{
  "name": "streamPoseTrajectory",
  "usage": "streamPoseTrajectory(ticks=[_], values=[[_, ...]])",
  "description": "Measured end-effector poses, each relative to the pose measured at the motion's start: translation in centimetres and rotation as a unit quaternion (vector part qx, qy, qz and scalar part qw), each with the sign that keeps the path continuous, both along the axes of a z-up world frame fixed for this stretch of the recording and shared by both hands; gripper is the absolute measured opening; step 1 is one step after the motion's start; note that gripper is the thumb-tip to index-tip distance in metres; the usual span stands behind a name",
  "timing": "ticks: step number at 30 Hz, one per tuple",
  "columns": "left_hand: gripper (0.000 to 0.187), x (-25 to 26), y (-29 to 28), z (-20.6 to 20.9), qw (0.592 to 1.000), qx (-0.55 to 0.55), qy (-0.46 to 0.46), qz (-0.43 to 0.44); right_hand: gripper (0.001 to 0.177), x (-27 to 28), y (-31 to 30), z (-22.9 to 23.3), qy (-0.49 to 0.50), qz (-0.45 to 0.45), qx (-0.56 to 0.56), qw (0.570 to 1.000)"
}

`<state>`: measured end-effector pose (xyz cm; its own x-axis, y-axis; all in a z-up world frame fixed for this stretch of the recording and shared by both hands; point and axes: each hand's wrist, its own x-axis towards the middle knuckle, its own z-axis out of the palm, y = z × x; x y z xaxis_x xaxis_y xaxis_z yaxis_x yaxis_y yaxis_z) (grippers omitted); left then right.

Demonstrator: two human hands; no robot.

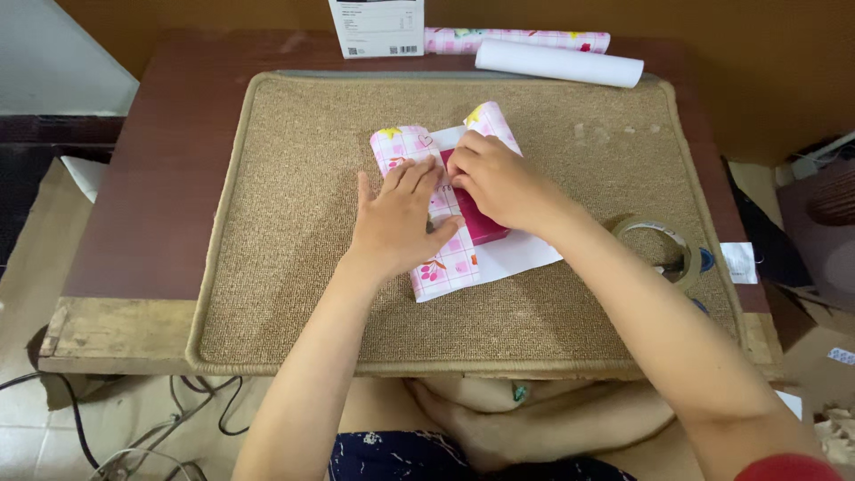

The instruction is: The person wraps a small rectangular box with patterned wrapping paper. They fold the paper around the box, secure it with clear tape, trim excess paper with scissors, and fold the ends to complete the wrapping.

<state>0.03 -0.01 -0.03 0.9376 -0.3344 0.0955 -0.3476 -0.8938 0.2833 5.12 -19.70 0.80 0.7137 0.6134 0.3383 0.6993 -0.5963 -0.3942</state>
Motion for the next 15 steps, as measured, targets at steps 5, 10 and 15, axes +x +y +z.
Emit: streamPoseTrajectory(ticks=[5, 10, 15], values=[[0.080, -0.1, 0.0, 0.2, 0.999, 0.025, -0.017, -0.010, 0.009, -1.0, -0.2, 0.7, 0.015, -0.011, 0.006, 1.000], [0.078, -0.1, -0.1, 0.1, 0.999, 0.036, -0.004, -0.006, 0.010, -2.4, -0.8, 1.5, 0.031, 0.003, 0.024, 0.999], [0.082, -0.1, -0.1, 0.4, 0.999, 0.035, 0.002, -0.008, 0.014, -3.0, -2.4, 2.5, 0.055, -0.024, 0.025, 0.998]])
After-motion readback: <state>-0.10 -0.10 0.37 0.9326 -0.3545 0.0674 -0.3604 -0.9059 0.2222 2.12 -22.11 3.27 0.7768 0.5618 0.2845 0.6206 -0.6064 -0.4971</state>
